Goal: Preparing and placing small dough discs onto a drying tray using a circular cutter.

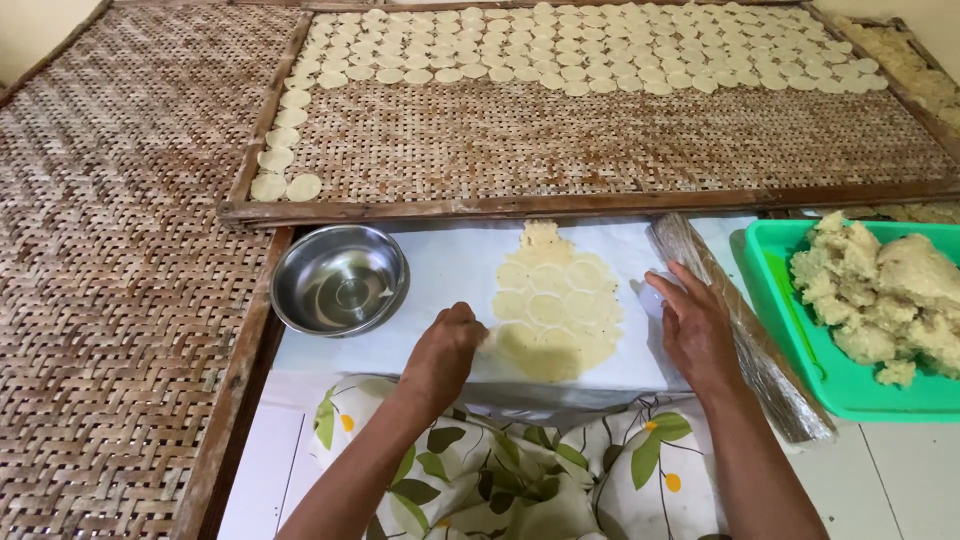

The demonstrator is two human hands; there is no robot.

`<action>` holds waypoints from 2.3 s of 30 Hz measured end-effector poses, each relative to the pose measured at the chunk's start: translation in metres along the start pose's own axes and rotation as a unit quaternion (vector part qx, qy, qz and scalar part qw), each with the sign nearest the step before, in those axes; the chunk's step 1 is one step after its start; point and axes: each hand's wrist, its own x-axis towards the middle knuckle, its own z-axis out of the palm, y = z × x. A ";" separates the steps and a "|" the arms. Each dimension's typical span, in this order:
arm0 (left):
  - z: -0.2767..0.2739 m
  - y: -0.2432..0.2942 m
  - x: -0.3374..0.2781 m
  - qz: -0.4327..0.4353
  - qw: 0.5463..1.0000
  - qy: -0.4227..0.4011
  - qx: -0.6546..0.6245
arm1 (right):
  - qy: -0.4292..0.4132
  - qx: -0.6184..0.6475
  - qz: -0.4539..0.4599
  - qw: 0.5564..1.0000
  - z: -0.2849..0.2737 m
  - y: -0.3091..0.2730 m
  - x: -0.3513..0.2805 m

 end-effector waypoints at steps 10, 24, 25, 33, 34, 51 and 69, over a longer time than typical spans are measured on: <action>0.011 0.000 -0.010 -0.060 0.998 0.010 -0.006 | -0.012 0.024 0.015 1.000 -0.010 -0.011 0.002; -0.013 0.028 -0.022 -0.105 0.964 -0.074 -0.234 | -0.009 0.037 0.013 0.999 -0.014 -0.015 0.004; -0.014 0.029 -0.023 -0.118 0.963 -0.074 -0.233 | 0.003 0.035 0.002 0.999 -0.015 -0.017 0.004; -0.041 0.030 -0.013 -0.195 0.922 -0.088 -0.324 | 0.036 0.118 0.012 0.992 -0.033 -0.086 0.004; -0.043 0.030 -0.012 -0.186 0.918 -0.079 -0.342 | 0.006 0.217 0.010 0.976 -0.033 -0.103 -0.002; -0.012 0.033 -0.001 -0.227 0.779 -0.057 -0.582 | -0.107 0.357 -0.044 0.927 -0.012 -0.169 -0.006; -0.022 0.012 0.002 -0.272 0.671 -0.141 -0.675 | -0.105 0.326 0.042 0.939 -0.013 -0.165 -0.025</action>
